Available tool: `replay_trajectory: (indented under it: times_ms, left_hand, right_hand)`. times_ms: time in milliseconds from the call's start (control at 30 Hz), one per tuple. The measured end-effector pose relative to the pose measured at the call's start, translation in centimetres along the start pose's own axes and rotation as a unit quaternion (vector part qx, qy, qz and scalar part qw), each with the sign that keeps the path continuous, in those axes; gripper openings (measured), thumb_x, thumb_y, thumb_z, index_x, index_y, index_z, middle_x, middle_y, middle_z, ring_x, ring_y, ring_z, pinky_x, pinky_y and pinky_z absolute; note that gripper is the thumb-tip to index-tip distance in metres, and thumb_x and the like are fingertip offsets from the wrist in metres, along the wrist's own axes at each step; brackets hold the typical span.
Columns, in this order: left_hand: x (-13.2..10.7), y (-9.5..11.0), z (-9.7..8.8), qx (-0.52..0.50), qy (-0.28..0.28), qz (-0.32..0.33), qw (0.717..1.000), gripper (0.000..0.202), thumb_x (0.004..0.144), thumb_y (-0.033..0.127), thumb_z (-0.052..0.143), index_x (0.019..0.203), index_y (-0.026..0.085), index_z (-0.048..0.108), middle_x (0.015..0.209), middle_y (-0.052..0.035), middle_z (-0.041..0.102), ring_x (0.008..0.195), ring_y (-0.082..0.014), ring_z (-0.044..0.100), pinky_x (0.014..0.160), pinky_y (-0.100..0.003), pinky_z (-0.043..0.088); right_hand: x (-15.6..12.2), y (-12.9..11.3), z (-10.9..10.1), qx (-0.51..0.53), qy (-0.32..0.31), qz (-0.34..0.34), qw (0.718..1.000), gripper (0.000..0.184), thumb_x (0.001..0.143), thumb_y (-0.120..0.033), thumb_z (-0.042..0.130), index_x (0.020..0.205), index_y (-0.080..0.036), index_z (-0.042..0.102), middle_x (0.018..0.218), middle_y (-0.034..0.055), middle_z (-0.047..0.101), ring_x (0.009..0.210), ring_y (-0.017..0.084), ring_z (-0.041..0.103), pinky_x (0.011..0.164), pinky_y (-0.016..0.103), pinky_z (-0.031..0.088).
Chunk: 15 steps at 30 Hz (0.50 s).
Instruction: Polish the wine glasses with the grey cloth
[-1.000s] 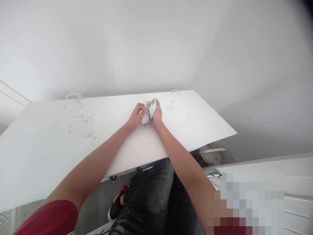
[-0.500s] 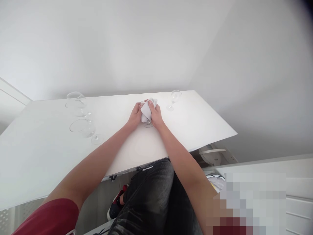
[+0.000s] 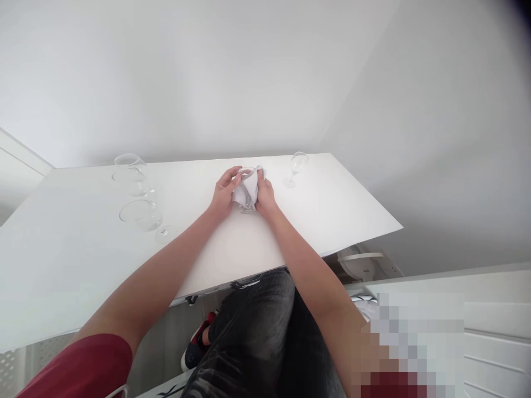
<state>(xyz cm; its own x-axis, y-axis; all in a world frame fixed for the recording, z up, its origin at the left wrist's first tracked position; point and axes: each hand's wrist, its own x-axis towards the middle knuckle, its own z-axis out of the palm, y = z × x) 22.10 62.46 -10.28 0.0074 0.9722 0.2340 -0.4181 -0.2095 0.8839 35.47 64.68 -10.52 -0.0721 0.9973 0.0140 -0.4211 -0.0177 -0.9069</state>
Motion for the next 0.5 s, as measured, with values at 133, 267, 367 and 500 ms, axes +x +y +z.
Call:
replay_trajectory:
  times_ms: [133,267,367,500]
  left_hand:
    - [-0.1,-0.2,0.0,0.021,-0.032,0.018,0.999,0.053,0.086,0.057,0.084,0.13,0.029,0.073,0.136,-0.0091,0.075,0.13,-0.0291,0.07,0.11,-0.045,0.056]
    - [0.1,-0.9,-0.3,0.041,-0.005,0.024,0.999,0.052,0.089,0.056,0.081,0.133,0.028,0.075,0.14,-0.0089,0.075,0.137,-0.0292,0.066,0.12,-0.047,0.049]
    - [0.3,-1.5,-0.8,0.061,0.034,0.022,0.997,0.044,0.091,0.052,0.079,0.127,0.026,0.08,0.151,-0.0082,0.068,0.144,-0.0287,0.061,0.121,-0.043,0.048]
    - [0.3,-1.8,-0.8,0.099,0.031,0.003,0.995,0.045,0.092,0.054,0.077,0.128,0.027,0.079,0.154,-0.0078,0.066,0.135,-0.0298,0.065,0.107,-0.041,0.057]
  right_hand:
    - [0.5,0.4,-0.4,0.0,0.053,-0.006,0.999,0.058,0.085,-0.078,0.071,0.099,-0.021,0.07,0.092,0.007,0.079,0.094,0.024,0.076,0.079,0.034,0.06]
    - [0.3,0.4,-0.1,0.012,0.038,0.025,0.999,0.062,0.086,-0.083,0.067,0.103,-0.023,0.068,0.088,0.0064,0.078,0.093,0.025,0.076,0.075,0.035,0.061]
    - [0.0,0.2,0.3,0.02,-0.025,0.044,0.999,0.065,0.083,-0.085,0.07,0.107,-0.024,0.069,0.083,0.0064,0.076,0.088,0.026,0.075,0.069,0.035,0.061]
    - [-0.2,-0.2,0.2,-0.01,0.022,0.042,0.999,0.064,0.085,-0.083,0.07,0.103,-0.022,0.07,0.077,0.0053,0.074,0.078,0.023,0.073,0.064,0.033,0.058]
